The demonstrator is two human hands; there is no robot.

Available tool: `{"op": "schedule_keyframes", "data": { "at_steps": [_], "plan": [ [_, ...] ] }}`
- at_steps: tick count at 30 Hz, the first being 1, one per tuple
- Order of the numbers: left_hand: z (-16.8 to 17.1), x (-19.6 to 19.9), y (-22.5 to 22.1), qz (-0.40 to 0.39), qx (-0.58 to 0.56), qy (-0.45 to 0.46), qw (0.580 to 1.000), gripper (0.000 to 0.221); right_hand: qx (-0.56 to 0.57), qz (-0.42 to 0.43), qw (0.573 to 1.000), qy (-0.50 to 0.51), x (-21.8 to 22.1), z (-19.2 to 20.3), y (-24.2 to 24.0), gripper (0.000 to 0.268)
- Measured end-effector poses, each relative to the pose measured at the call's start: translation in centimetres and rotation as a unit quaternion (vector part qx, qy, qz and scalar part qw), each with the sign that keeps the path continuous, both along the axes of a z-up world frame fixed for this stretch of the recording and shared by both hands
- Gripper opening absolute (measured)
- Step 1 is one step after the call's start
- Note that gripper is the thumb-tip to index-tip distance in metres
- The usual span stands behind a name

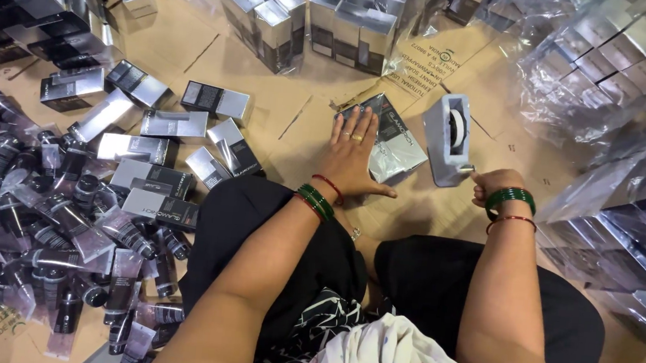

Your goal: The person packs sets of cosmetic boxes into plastic sleeves by hand and seals the plastic packaging using tape from a tape dispenser.

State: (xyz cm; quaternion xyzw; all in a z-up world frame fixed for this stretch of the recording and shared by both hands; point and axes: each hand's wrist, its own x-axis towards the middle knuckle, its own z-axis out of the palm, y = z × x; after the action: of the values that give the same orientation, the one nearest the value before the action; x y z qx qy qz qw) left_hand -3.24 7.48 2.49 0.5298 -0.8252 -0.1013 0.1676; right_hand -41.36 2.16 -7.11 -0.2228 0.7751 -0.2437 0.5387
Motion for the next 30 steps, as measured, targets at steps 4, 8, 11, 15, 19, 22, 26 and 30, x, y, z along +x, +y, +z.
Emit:
{"op": "schedule_keyframes", "data": {
  "at_steps": [4,8,11,15,19,22,26,30],
  "plan": [
    [-0.4,0.1,-0.1,0.007,-0.008,0.005,1.000,0.156,0.049,0.058,0.990,0.121,1.6,0.7,0.8,0.031],
    [-0.2,-0.1,-0.1,0.012,0.000,0.008,1.000,0.156,0.026,0.088,0.987,0.131,1.9,0.8,1.3,0.032],
    [0.1,-0.1,0.0,0.015,-0.004,0.002,1.000,0.155,0.009,0.135,0.973,0.189,1.6,-0.3,1.2,0.028],
    [0.6,0.0,0.1,0.012,0.011,0.003,1.000,0.154,-0.036,0.295,0.839,0.456,1.1,-4.6,-0.4,0.035],
    [0.4,-0.1,0.3,0.012,-0.001,0.011,1.000,0.151,0.083,0.334,0.819,0.460,0.7,-6.6,-1.1,0.041],
    [-0.3,-0.1,0.1,0.014,-0.029,0.015,0.999,0.148,0.105,0.327,0.846,0.408,1.2,-2.3,-1.7,0.038],
    [-0.7,-0.5,0.0,0.014,-0.053,0.015,0.998,0.150,-0.067,0.222,0.960,0.155,4.4,5.9,1.0,0.029],
    [0.0,-0.6,0.3,0.029,-0.025,0.044,0.998,0.162,-0.263,0.183,0.946,-0.043,10.8,9.4,0.9,0.012]
  ]
}}
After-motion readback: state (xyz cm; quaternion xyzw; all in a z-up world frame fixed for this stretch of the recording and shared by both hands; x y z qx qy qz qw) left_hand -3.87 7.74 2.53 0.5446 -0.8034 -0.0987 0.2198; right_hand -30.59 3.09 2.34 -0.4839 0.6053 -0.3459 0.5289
